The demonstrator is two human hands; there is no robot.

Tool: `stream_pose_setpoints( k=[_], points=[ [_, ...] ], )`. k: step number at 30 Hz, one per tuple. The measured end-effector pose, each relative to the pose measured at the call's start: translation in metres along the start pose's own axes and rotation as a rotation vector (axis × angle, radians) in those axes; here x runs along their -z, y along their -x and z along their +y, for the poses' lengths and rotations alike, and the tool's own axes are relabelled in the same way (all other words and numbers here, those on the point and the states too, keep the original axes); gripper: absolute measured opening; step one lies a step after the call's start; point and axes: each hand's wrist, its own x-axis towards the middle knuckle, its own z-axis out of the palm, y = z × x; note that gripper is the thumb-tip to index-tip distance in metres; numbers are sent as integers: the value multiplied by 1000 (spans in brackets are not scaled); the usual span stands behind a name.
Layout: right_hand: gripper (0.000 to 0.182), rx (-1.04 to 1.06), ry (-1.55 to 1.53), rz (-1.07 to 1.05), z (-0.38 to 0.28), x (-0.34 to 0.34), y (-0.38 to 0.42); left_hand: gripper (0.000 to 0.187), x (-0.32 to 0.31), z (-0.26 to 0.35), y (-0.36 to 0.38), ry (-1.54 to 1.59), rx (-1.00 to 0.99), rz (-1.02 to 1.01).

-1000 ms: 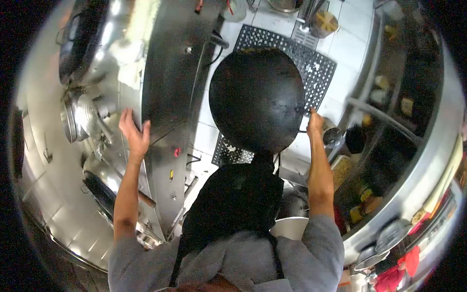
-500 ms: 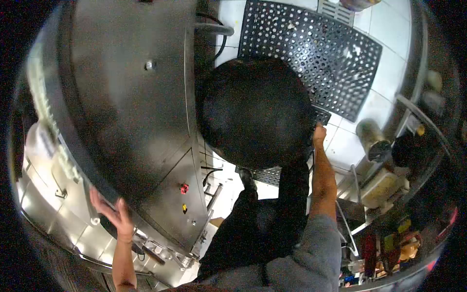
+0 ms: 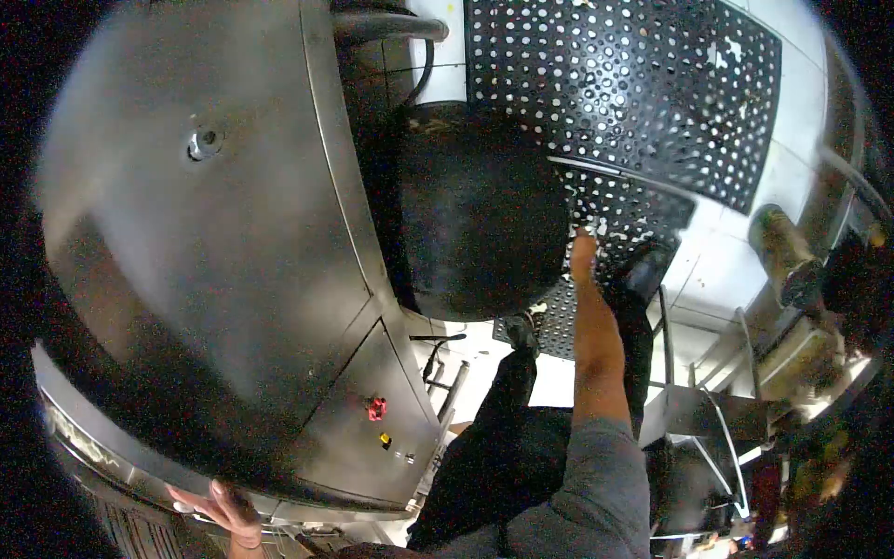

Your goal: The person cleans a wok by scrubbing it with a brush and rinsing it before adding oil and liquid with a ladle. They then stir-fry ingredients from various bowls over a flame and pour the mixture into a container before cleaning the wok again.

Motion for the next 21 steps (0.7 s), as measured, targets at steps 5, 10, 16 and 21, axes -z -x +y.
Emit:
stream_pose_setpoints(
  k=[5, 10, 16, 21],
  points=[
    [29, -25, -323, -153, -18, -165, 38, 87, 7, -11, 3, 219, 202, 31],
    [51, -154, -595, -589, -115, -216, 78, 84, 4, -15, 12, 286, 241, 134],
    [69, -252, -545, -912, -139, -147, 106, 83, -4, -7, 3, 144, 44, 22],
    [33, 163, 298, -882, -91, 28, 127, 77, -3, 41, -47, 262, -59, -67]
  ],
)
